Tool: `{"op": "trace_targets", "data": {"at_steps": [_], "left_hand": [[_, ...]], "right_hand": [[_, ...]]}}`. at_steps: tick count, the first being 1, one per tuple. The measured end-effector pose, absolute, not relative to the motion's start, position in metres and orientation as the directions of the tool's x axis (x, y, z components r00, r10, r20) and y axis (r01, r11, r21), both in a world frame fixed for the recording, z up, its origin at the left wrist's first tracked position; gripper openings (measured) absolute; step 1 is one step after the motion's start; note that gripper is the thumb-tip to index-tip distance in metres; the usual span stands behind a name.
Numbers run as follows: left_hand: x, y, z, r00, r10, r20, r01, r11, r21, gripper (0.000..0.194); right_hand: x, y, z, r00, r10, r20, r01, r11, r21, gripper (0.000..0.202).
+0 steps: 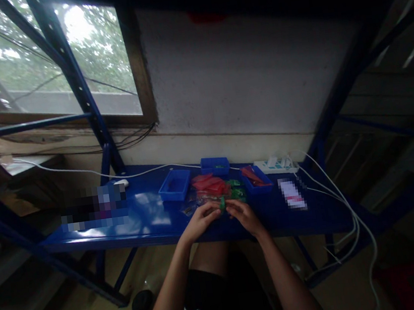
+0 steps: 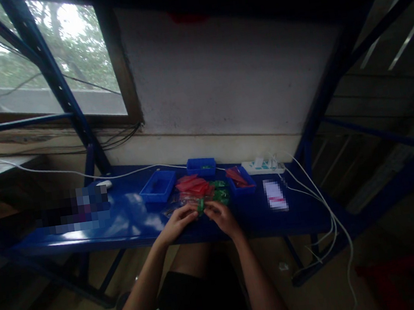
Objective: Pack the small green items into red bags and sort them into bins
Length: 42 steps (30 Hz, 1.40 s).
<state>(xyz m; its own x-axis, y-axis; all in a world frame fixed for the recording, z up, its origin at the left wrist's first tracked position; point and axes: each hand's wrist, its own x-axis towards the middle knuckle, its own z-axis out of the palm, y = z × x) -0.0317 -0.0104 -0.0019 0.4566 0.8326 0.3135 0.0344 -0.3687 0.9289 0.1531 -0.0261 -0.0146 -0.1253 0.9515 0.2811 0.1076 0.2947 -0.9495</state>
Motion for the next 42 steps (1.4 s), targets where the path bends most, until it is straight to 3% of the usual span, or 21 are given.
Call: {"op": "trace_targets", "data": {"at_steps": [7,14,18,25,34,42], "left_hand": [[-0.032,-0.013,0.001,0.500,0.798,0.335,0.082,-0.429,0.900,0.027],[-0.027,-0.008,-0.010,0.326,0.901,0.286,0.037,-0.315,0.948,0.037],[-0.025,-0.008,-0.011,0.377,0.892,0.247,0.015,-0.273,0.962,0.028],[-0.025,-0.009,-0.008,0.347,0.906,0.244,0.006,-0.262,0.965,0.030],[-0.026,-0.010,-0.006,0.362,0.902,0.234,0.031,-0.263,0.964,0.027],[-0.025,-0.005,-0.010,0.261,0.936,0.237,-0.010,-0.243,0.970,0.031]], "right_hand": [[0.153,-0.030,-0.011,-0.150,0.957,0.249,0.105,0.266,-0.958,0.029],[0.156,-0.027,-0.014,-0.050,0.955,0.291,0.184,0.295,-0.938,0.020],[0.154,-0.029,-0.013,-0.064,0.953,0.297,0.162,0.304,-0.939,0.015],[0.151,-0.027,-0.012,-0.055,0.964,0.258,0.115,0.263,-0.958,0.015],[0.152,-0.026,-0.014,0.022,0.950,0.311,0.192,0.301,-0.934,0.016],[0.155,-0.029,-0.013,-0.031,0.956,0.292,0.056,0.293,-0.954,0.026]]}}
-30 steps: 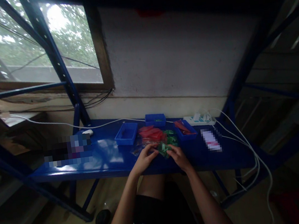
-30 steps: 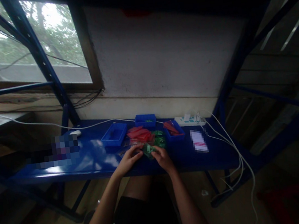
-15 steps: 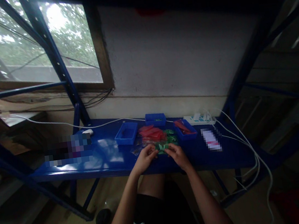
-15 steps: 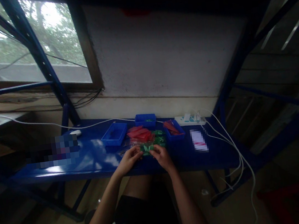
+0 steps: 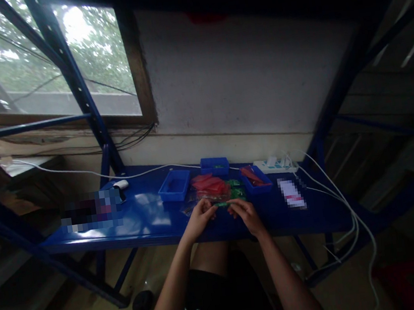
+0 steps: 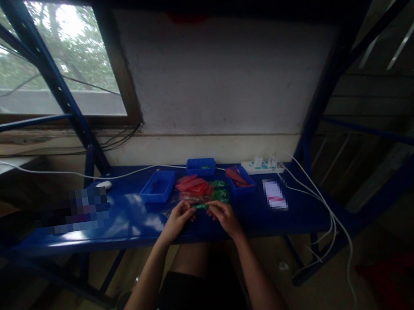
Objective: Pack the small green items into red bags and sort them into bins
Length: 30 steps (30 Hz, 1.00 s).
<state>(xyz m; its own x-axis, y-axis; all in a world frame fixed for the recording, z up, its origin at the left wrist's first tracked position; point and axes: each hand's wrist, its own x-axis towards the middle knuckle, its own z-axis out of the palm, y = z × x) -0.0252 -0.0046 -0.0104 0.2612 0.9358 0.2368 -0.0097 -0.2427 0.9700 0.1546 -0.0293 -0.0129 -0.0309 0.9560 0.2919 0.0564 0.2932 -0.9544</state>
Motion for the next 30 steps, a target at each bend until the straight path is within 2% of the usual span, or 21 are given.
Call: {"op": "trace_targets", "data": {"at_steps": [5,10,16,20,25,28,30], "left_hand": [[-0.027,-0.006,-0.007,0.337,0.915,0.220,0.042,-0.248,0.968,0.036],[-0.026,-0.010,-0.003,0.341,0.914,0.222,0.034,-0.248,0.968,0.034],[-0.026,-0.010,-0.007,0.318,0.910,0.267,0.036,-0.293,0.955,0.030],[-0.026,-0.007,-0.009,0.301,0.921,0.246,0.016,-0.263,0.965,0.034],[-0.023,-0.008,-0.010,0.328,0.908,0.260,0.008,-0.278,0.961,0.037],[-0.022,-0.010,-0.010,0.357,0.896,0.263,0.018,-0.288,0.957,0.034],[-0.022,-0.010,-0.011,0.365,0.895,0.256,0.019,-0.282,0.959,0.032]], "right_hand": [[0.156,-0.031,-0.012,-0.023,0.950,0.311,0.012,0.311,-0.950,0.034],[0.154,-0.026,-0.016,0.004,0.962,0.272,0.052,0.272,-0.961,0.015],[0.150,-0.026,-0.018,-0.021,0.970,0.244,0.096,0.245,-0.965,0.014],[0.156,-0.026,-0.005,-0.020,0.939,0.343,0.200,0.340,-0.919,0.017],[0.176,0.021,0.036,0.084,0.868,0.490,0.375,0.428,-0.822,0.024],[0.182,0.069,0.057,0.032,0.902,0.431,0.536,0.349,-0.769,0.037],[0.179,0.097,0.063,-0.049,0.934,0.354,0.688,0.288,-0.666,0.048]]}}
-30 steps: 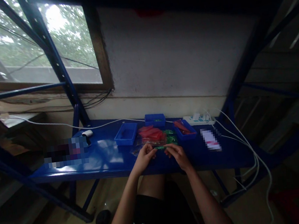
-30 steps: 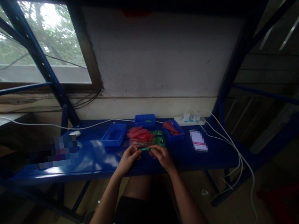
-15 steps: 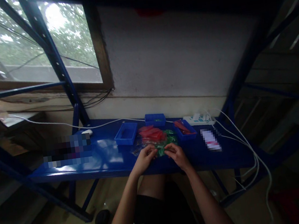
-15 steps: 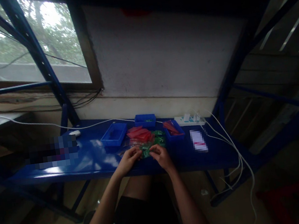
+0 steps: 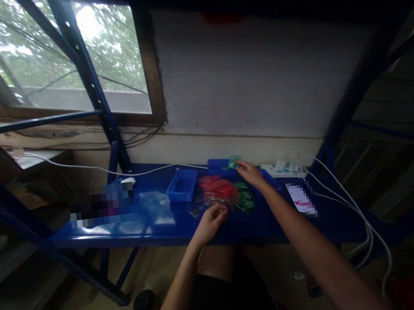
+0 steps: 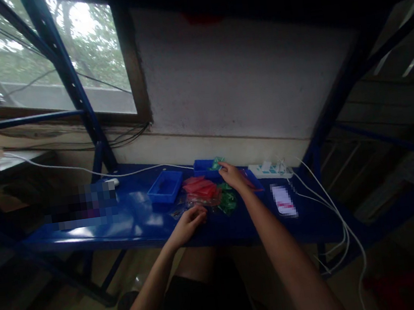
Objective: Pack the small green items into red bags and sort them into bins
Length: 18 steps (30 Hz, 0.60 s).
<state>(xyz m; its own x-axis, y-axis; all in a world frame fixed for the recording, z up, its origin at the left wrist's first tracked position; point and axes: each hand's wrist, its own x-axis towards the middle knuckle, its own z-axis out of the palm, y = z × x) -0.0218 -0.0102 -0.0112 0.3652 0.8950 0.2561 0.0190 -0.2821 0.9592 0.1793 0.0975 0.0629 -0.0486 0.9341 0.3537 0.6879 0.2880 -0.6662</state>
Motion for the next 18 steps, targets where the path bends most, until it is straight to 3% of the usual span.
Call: {"op": "trace_targets", "data": {"at_steps": [3,8,18], "left_hand": [[-0.022,-0.009,-0.014,0.363,0.892,0.269,0.009,-0.292,0.956,0.028],[-0.023,-0.008,-0.016,0.361,0.888,0.285,0.016,-0.312,0.950,0.024],[-0.022,-0.011,-0.014,0.344,0.895,0.285,0.040,-0.317,0.948,0.022]], "right_hand": [[0.171,0.122,0.060,-0.130,0.962,0.239,0.850,0.232,-0.473,0.060],[0.161,0.125,0.049,-0.201,0.963,0.182,0.902,0.254,-0.349,0.072],[0.170,0.104,0.048,-0.254,0.964,-0.082,0.967,0.251,-0.046,0.033]]}}
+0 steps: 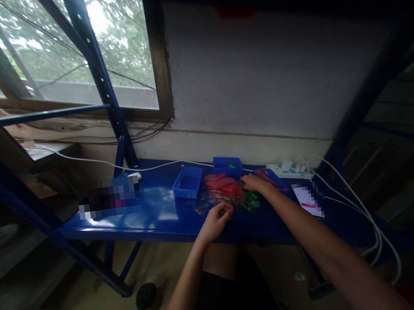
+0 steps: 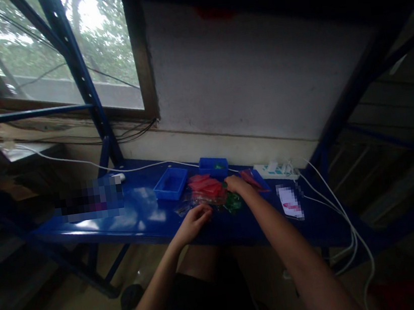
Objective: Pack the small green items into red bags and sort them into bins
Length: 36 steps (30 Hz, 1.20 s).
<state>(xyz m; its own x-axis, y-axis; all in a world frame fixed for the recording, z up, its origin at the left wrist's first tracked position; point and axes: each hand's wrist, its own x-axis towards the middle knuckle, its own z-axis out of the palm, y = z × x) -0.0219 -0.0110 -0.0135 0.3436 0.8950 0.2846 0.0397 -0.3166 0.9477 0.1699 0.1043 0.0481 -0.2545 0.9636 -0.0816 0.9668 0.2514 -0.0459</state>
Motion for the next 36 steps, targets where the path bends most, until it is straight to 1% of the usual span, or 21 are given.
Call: {"op": "trace_targets", "data": {"at_steps": [2,5,8,13,15,17,19,20,21,23,24,27,29,33,36], "left_hand": [[-0.022,-0.011,-0.013,0.346,0.892,0.292,0.047,-0.327,0.944,0.022],[-0.022,-0.011,-0.012,0.352,0.886,0.301,0.035,-0.334,0.942,0.022],[-0.022,-0.011,-0.011,0.350,0.893,0.283,0.037,-0.315,0.948,0.023],[-0.023,-0.011,-0.013,0.349,0.898,0.268,0.052,-0.304,0.951,0.024],[-0.023,-0.011,-0.013,0.347,0.899,0.266,0.049,-0.300,0.953,0.024],[-0.023,-0.010,-0.013,0.343,0.901,0.266,0.034,-0.295,0.955,0.025],[-0.023,-0.010,-0.012,0.335,0.905,0.264,0.020,-0.287,0.958,0.027],[-0.023,-0.009,-0.012,0.325,0.909,0.259,0.015,-0.280,0.960,0.028],[-0.022,-0.009,-0.012,0.314,0.915,0.255,0.013,-0.273,0.962,0.030],[-0.022,-0.010,-0.011,0.302,0.918,0.258,0.010,-0.273,0.962,0.033],[-0.022,-0.010,-0.011,0.310,0.913,0.264,0.009,-0.281,0.960,0.034],[-0.022,-0.013,-0.011,0.386,0.877,0.286,0.015,-0.316,0.949,0.033],[-0.022,-0.014,-0.012,0.413,0.862,0.294,0.049,-0.343,0.938,0.031],[-0.022,-0.014,-0.015,0.392,0.866,0.312,0.126,-0.386,0.914,0.028],[-0.023,-0.012,-0.017,0.380,0.871,0.310,0.143,-0.387,0.911,0.028]], "right_hand": [[0.170,0.100,0.048,-0.246,0.967,-0.061,0.969,0.246,-0.010,0.031],[0.171,0.094,0.047,-0.244,0.970,-0.004,0.970,0.244,0.008,0.032],[0.172,0.089,0.047,-0.239,0.969,0.059,0.971,0.239,-0.005,0.030],[0.172,0.085,0.057,-0.221,0.951,0.218,0.968,0.240,-0.068,0.033],[0.172,0.083,0.063,-0.203,0.932,0.301,0.953,0.258,-0.156,0.031],[0.173,0.078,0.069,-0.155,0.904,0.399,0.889,0.304,-0.343,0.027],[0.173,0.067,0.069,-0.094,0.878,0.469,0.732,0.381,-0.566,0.021],[0.173,0.058,0.067,-0.074,0.871,0.485,0.635,0.417,-0.651,0.018],[0.171,0.048,0.063,-0.056,0.867,0.494,0.540,0.443,-0.716,0.017],[0.165,0.024,0.048,0.001,0.862,0.506,0.413,0.461,-0.785,0.016],[0.160,0.011,0.039,0.050,0.852,0.521,0.387,0.464,-0.797,0.017],[0.142,-0.020,0.008,0.133,0.829,0.543,0.418,0.449,-0.789,0.017],[0.131,-0.031,-0.008,0.111,0.833,0.542,0.432,0.451,-0.781,0.017],[0.121,-0.031,-0.021,0.099,0.830,0.549,0.440,0.458,-0.772,0.019],[0.123,-0.027,-0.022,0.019,0.808,0.589,0.506,0.500,-0.703,0.028]]}}
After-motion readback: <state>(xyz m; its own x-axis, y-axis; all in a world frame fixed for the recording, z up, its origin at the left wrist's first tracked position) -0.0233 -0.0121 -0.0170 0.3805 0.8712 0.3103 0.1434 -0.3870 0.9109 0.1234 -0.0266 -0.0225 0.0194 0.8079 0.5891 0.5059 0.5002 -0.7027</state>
